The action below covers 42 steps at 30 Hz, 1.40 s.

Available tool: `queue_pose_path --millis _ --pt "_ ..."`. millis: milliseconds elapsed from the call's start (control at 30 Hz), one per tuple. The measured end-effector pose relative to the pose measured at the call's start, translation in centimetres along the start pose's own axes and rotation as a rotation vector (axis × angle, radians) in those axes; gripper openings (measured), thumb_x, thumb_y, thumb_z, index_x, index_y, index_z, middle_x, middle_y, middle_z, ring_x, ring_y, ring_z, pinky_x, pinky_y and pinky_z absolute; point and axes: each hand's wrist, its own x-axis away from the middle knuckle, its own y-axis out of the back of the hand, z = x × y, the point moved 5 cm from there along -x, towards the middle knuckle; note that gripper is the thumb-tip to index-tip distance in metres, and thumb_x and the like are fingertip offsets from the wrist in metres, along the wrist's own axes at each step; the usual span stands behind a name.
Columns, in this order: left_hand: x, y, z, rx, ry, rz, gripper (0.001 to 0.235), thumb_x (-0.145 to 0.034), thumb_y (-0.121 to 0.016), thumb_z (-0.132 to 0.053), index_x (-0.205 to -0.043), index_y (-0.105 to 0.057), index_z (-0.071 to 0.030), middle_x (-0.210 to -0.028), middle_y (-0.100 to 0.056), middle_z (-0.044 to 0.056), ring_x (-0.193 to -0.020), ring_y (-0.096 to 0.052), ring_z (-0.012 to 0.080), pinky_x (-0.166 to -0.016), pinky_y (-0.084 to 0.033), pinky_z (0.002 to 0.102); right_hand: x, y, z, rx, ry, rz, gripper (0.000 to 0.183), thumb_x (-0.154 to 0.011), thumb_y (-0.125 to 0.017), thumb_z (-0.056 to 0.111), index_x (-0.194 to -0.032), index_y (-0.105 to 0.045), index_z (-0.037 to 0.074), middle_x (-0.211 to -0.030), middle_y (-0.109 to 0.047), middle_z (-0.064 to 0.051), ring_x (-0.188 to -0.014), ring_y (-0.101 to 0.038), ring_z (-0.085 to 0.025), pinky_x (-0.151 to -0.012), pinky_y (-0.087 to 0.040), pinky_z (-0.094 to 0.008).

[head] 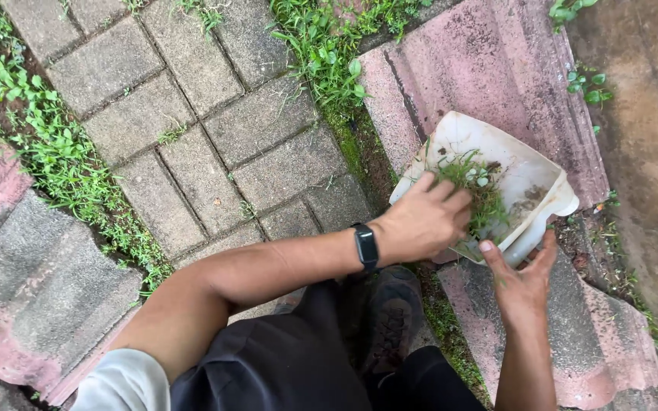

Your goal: The person crouches on a paved walkway and pulls weeds and grass out of the cracks between the pavers by hand. They drop each pulled weed into a white plastic container held in the other hand, working along the joints between the paving stones.

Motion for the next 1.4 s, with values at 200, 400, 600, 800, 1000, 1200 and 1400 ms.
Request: queue_pose_path --millis 200,400,600,800,1000,1200,1400 --pt "3.5 -0.6 8.7 0.019 0.440 -0.078 0.033 -0.094 -0.069 -0.039 -0.107 -0.071 -0.008 -0.100 -0.065 0.009 -0.093 -0.056 0.0237 -0.084 -0.037 0.042 -0.2 0.3 -0.4 0.085 -0.056 0.004 0.125 -0.077 -0.086 0.044 -0.166 -0.007 0.006 -0.147 -0.052 -0.031 -0.132 -0.056 -0.042 -0.112 -0.044 -0.054" --pt "5.5 -1.4 18.5 -0.371 0.794 0.009 0.079 -0.080 -0.073 -0.059 -0.130 -0.060 0.002 -0.106 -0.061 0.015 -0.096 -0.049 0.0283 -0.081 -0.037 0.045 0.3 0.2 0.9 0.071 -0.120 0.019 0.126 -0.074 -0.085 0.043 -0.166 -0.006 0.008 -0.147 -0.052 -0.030 -0.131 -0.057 -0.043 -0.111 -0.045 -0.057" --pt "4.0 -2.3 20.4 -0.345 0.749 0.043 0.062 -0.080 -0.076 -0.052 -0.113 -0.068 0.000 -0.107 -0.062 0.013 -0.103 -0.048 0.0296 -0.087 -0.035 0.047 -0.1 0.1 0.9 0.072 -0.117 0.029 0.125 -0.076 -0.085 0.042 -0.166 -0.005 0.008 -0.145 -0.053 -0.031 -0.132 -0.056 -0.043 -0.112 -0.045 -0.055" --pt "4.7 -5.3 22.0 -0.335 0.647 -0.058 0.015 -0.090 -0.068 -0.022 -0.093 -0.071 -0.007 -0.096 -0.067 0.010 -0.097 -0.053 0.0291 -0.088 -0.035 0.047 -0.4 0.1 0.4 0.078 -0.040 0.029 0.125 -0.078 -0.087 0.040 -0.166 -0.006 0.005 -0.147 -0.050 -0.033 -0.135 -0.053 -0.043 -0.112 -0.044 -0.053" --pt "4.3 -8.2 24.2 -0.325 0.561 0.044 0.009 -0.085 -0.065 -0.010 -0.089 -0.069 -0.004 -0.084 -0.065 0.012 -0.085 -0.056 0.0254 -0.086 -0.037 0.045 -0.6 0.0 0.4 0.051 -0.060 0.025 0.125 -0.076 -0.086 0.040 -0.166 -0.006 0.006 -0.144 -0.053 -0.033 -0.133 -0.056 -0.042 -0.111 -0.047 -0.052" --pt "4.8 -8.5 23.8 -0.181 0.597 0.064 0.008 -0.083 -0.063 -0.005 -0.087 -0.069 -0.004 -0.080 -0.064 0.013 -0.079 -0.055 0.0239 -0.083 -0.039 0.042 -0.4 0.1 0.6 0.094 -0.098 0.019 0.124 -0.077 -0.087 0.036 -0.167 -0.005 0.007 -0.146 -0.052 -0.031 -0.132 -0.056 -0.042 -0.111 -0.045 -0.053" --pt "5.4 -5.7 16.4 0.047 0.539 0.019 0.007 -0.085 -0.064 -0.007 -0.086 -0.071 -0.005 -0.079 -0.066 0.014 -0.078 -0.058 0.0244 -0.082 -0.040 0.040 -0.2 0.1 0.8 0.062 -0.065 0.018 0.122 -0.079 -0.087 0.035 -0.166 -0.006 0.006 -0.145 -0.053 -0.031 -0.132 -0.057 -0.040 -0.111 -0.046 -0.051"
